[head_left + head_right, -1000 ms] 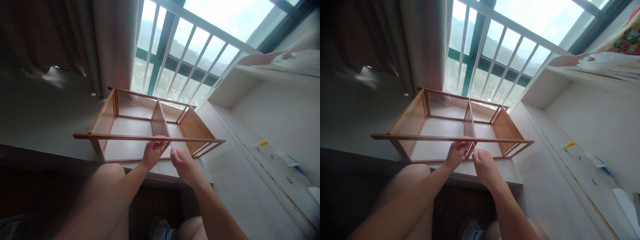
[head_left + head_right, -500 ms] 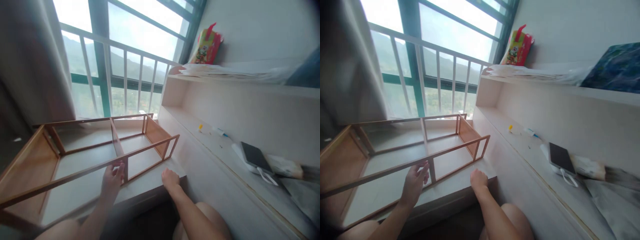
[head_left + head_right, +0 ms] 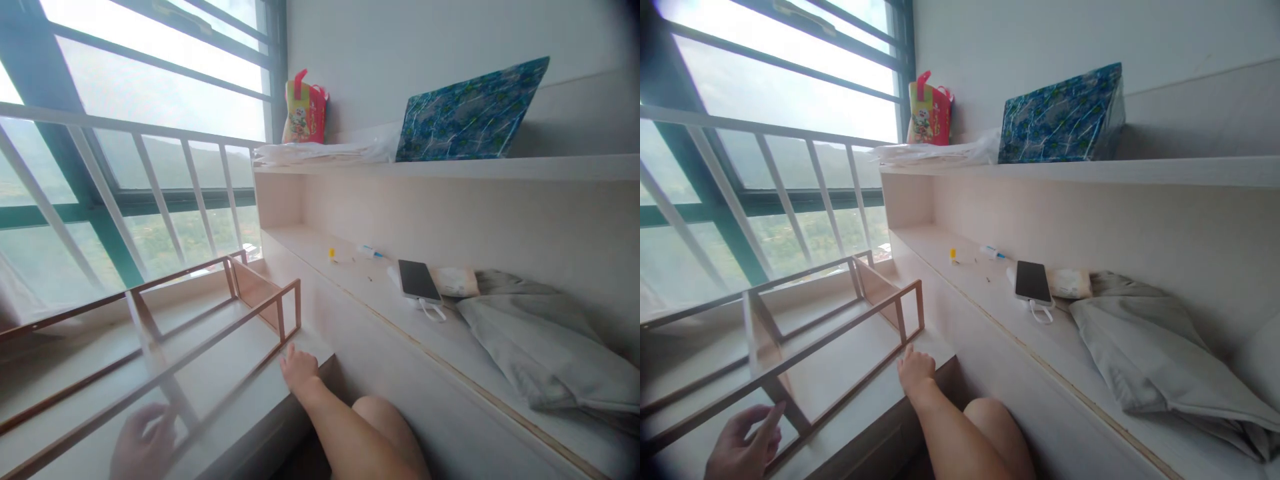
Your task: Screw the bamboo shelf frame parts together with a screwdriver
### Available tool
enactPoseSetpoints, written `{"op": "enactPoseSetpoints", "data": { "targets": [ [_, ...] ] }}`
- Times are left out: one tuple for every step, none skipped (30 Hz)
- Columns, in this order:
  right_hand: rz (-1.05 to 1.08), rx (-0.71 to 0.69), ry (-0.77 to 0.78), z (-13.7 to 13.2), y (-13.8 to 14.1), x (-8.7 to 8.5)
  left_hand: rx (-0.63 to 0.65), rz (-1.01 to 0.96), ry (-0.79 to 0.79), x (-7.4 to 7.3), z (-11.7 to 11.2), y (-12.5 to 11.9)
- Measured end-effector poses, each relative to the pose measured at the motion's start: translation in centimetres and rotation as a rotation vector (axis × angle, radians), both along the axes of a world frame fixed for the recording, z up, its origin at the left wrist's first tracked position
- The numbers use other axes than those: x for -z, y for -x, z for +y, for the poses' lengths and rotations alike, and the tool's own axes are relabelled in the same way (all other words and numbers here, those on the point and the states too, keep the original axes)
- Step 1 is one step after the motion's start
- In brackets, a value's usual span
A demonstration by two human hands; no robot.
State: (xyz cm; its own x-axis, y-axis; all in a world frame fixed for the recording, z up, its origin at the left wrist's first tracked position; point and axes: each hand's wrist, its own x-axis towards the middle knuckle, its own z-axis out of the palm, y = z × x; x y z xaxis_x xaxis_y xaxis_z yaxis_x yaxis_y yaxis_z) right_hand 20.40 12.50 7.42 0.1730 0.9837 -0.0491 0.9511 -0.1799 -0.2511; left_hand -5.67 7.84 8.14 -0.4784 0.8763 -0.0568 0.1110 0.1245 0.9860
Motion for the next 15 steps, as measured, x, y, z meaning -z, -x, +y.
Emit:
{"op": "enactPoseSetpoints", "data": {
  "targets": [
    [0.017,-0.016,-0.022,-0.5,-0.1,-1.0,-0.006,0.009,-0.001,-0.1,-0.1,-0.1],
    [0.031,-0.047,-0.055,-1.1,-0.2,-2.2,-0.011,0.019,-0.005,-0.3,-0.3,-0.1],
    [0.042,-0.091,-0.092,-1.8,-0.4,-3.6,-0.016,0.030,-0.010,-0.5,-0.5,-0.2],
    [0.057,-0.165,-0.144,-2.7,-0.6,-5.1,-0.016,0.042,-0.013,-0.6,-0.7,-0.3],
    [0.074,-0.221,-0.233,-3.6,-1.0,-6.7,-0.005,0.054,-0.013,-0.7,-0.9,-0.3],
    [0.087,-0.283,-0.318,-4.6,-1.5,-8.3,0.008,0.067,-0.014,-0.8,-1.2,-0.4],
    [0.093,-0.325,-0.398,-5.5,-2.1,-10.0,0.028,0.079,-0.016,-0.9,-1.5,-0.4],
    [0.091,-0.350,-0.467,-6.3,-3.0,-11.7,0.053,0.089,-0.022,-1.1,-1.8,-0.4],
    [0.074,-0.352,-0.525,-7.0,-3.9,-13.3,0.081,0.099,-0.031,-1.2,-2.1,-0.4],
    [0.047,-0.326,-0.577,-7.4,-5.0,-14.8,0.109,0.110,-0.038,-1.3,-2.4,-0.3],
    [0.004,-0.282,-0.615,-7.6,-6.3,-16.2,0.132,0.123,-0.046,-1.5,-2.7,-0.3],
    [-0.047,-0.217,-0.643,-7.5,-7.5,-17.4,0.152,0.137,-0.051,-1.7,-3.1,-0.3],
    [-0.104,-0.140,-0.660,-7.2,-8.9,-18.4,0.168,0.149,-0.056,-2.0,-3.5,-0.2],
    [-0.165,-0.073,-0.655,-6.7,-10.1,-19.2,0.177,0.159,-0.062,-2.3,-3.8,-0.2],
    [-0.223,-0.012,-0.631,-6.2,-11.4,-19.8,0.181,0.166,-0.068,-2.6,-4.2,-0.2]
  ]
}}
